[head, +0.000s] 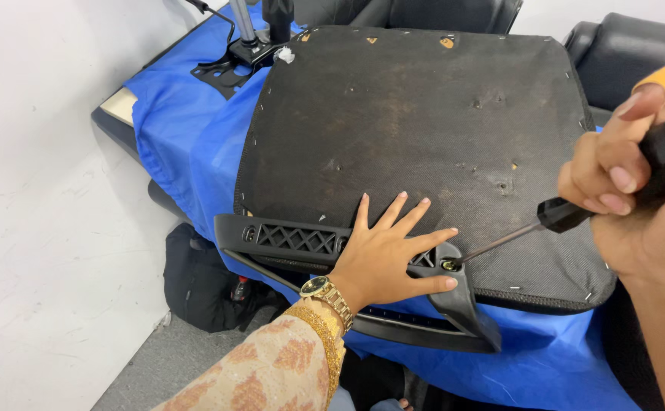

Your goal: The person attaches black plastic armrests to a chair seat using a screwdriver and screws. They align each armrest, insert screws, and tighten them while the chair base with wheels remains nearby.

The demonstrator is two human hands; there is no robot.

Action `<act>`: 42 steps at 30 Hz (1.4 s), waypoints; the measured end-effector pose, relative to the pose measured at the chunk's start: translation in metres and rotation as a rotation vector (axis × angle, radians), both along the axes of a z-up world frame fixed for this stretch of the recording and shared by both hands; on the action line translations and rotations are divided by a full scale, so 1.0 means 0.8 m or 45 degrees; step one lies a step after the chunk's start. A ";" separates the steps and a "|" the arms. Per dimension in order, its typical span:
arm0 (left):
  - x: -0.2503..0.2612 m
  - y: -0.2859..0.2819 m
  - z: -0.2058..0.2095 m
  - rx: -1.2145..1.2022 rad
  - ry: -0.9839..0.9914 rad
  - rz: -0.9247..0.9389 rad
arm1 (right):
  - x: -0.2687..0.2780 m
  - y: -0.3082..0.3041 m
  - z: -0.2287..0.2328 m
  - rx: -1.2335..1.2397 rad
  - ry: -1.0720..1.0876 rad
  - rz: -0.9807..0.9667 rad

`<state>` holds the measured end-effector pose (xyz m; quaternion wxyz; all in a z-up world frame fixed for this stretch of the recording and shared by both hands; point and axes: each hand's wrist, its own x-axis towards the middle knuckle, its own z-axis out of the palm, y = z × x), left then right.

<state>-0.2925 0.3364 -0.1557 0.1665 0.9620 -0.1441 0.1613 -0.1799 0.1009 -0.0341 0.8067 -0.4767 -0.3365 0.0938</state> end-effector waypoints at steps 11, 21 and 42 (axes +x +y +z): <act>0.013 0.003 -0.006 -0.125 0.165 -0.043 | -0.043 0.051 0.063 -0.198 -0.168 -0.119; 0.012 0.004 0.019 -0.122 0.405 -0.038 | -0.041 0.065 0.076 -1.015 -0.417 -0.717; 0.016 0.003 0.004 -0.106 0.321 -0.018 | -0.066 0.034 0.098 -1.256 -0.858 -0.661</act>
